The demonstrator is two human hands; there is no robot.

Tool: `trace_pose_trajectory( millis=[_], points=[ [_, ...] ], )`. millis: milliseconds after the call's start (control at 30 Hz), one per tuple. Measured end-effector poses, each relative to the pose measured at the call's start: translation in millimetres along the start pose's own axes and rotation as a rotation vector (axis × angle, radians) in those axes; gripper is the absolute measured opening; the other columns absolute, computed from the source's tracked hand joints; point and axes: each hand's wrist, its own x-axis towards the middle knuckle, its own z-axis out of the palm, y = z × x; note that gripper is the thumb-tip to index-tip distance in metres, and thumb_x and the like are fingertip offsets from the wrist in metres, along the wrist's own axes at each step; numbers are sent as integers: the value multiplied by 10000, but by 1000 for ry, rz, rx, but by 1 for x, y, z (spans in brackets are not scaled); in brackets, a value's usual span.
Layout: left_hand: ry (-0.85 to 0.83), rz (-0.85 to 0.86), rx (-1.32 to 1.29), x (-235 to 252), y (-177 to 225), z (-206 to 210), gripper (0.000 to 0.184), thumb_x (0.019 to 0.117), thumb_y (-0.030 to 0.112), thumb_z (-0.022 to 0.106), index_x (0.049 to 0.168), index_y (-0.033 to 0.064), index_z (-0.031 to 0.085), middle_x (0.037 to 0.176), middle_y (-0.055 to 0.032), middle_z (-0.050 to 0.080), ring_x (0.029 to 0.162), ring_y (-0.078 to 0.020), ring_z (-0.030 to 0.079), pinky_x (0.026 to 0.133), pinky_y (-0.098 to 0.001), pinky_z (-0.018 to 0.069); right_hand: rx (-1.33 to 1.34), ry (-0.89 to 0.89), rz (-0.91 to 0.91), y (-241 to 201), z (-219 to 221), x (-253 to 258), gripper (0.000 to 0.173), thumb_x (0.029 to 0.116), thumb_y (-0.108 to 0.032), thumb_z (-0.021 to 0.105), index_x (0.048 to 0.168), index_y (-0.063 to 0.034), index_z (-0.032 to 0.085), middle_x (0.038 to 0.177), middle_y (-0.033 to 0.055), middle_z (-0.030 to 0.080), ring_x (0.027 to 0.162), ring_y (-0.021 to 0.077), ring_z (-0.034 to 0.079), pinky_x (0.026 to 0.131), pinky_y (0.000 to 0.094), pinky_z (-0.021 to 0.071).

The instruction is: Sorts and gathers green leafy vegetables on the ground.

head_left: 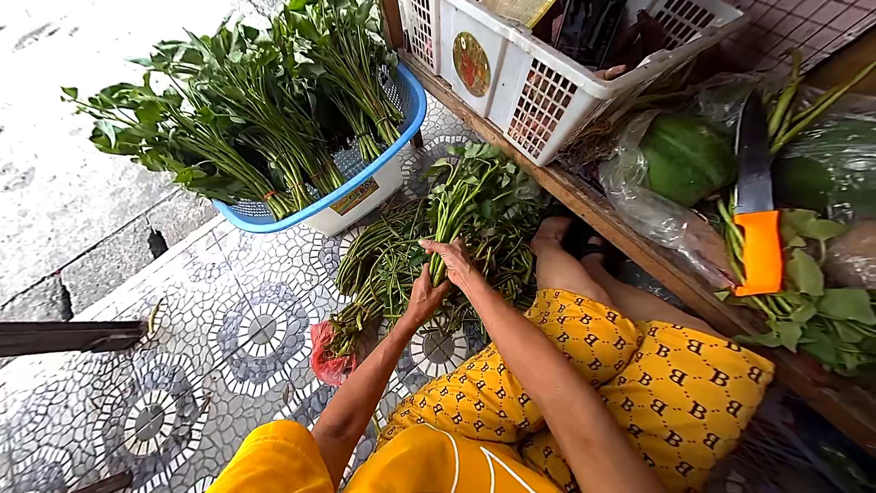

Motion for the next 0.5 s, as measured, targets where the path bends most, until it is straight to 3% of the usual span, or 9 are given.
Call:
trace_pose_trajectory(
  millis=[67, 133, 200, 233, 267, 367, 433, 467, 500],
  points=[
    [116, 23, -46, -15, -10, 9, 592, 939, 193, 669, 1378, -134, 443, 1017, -223, 688, 927, -248, 694, 882, -421, 557, -74, -21, 12, 4, 15, -10, 586, 807, -141, 872, 1264, 17, 541, 898, 115, 652, 727, 167, 610, 705, 352, 541],
    [14, 71, -119, -28, -19, 4, 773, 894, 220, 727, 1456, -148, 345, 1229, -247, 648, 1136, -213, 660, 1023, -360, 514, -240, 32, 1, 11, 28, -16, 490, 868, -251, 844, 1167, 41, 588, 834, 120, 628, 657, 178, 604, 657, 349, 548],
    [-337, 33, -30, -21, -24, -24, 968, 774, 334, 864, 1489, -90, 367, 1477, -227, 494, 1382, -230, 482, 1173, -364, 381, -500, 71, -49, 6, 32, -22, 496, 937, -358, 771, 1204, 38, 633, 991, 221, 688, 905, 337, 676, 851, 526, 542],
    [-486, -21, 92, -10, -27, -41, 964, 748, 316, 898, 1498, -56, 418, 1558, -256, 399, 1467, -327, 363, 1220, -452, 296, -585, 65, -90, 2, 32, -26, 513, 960, -364, 743, 1270, 28, 626, 1079, 259, 694, 1022, 401, 677, 920, 592, 520],
    [-550, -68, 214, 5, -32, -55, 856, 770, 246, 895, 1471, -27, 486, 1550, -281, 405, 1463, -409, 350, 1208, -539, 287, -647, 56, -141, -2, 33, -30, 515, 977, -360, 722, 1308, 18, 611, 1111, 274, 693, 1067, 433, 672, 936, 624, 513],
    [-204, -93, 456, 44, -55, -71, 397, 970, 99, 651, 1326, -70, 605, 1360, -325, 573, 1301, -475, 536, 1105, -610, 402, -719, 39, -309, -15, 41, -44, 461, 979, -299, 720, 1304, 12, 618, 1049, 269, 713, 1020, 436, 696, 900, 617, 533],
    [159, 15, 500, 52, -52, -60, 382, 1007, 141, 589, 1278, -128, 603, 1261, -360, 611, 1197, -481, 605, 1054, -581, 451, -718, -10, -362, -20, 50, -55, 435, 957, -273, 743, 1276, 3, 639, 1035, 255, 722, 1007, 419, 705, 899, 602, 540],
    [268, 36, 505, 44, -19, -56, 385, 1017, 136, 566, 1270, -153, 601, 1244, -360, 623, 1166, -442, 628, 1040, -510, 473, -728, -51, -358, -24, 53, -61, 448, 952, -273, 748, 1293, -3, 640, 1080, 258, 714, 1034, 418, 698, 918, 600, 533],
    [-77, -354, 522, 35, 75, -77, 452, 1114, 152, 418, 1502, -78, 391, 1530, -246, 455, 1407, -279, 462, 1177, -368, 349, -742, -93, -353, -27, 55, -65, 475, 954, -281, 747, 1326, -7, 634, 1136, 264, 696, 1073, 415, 683, 948, 594, 520]
  ],
)
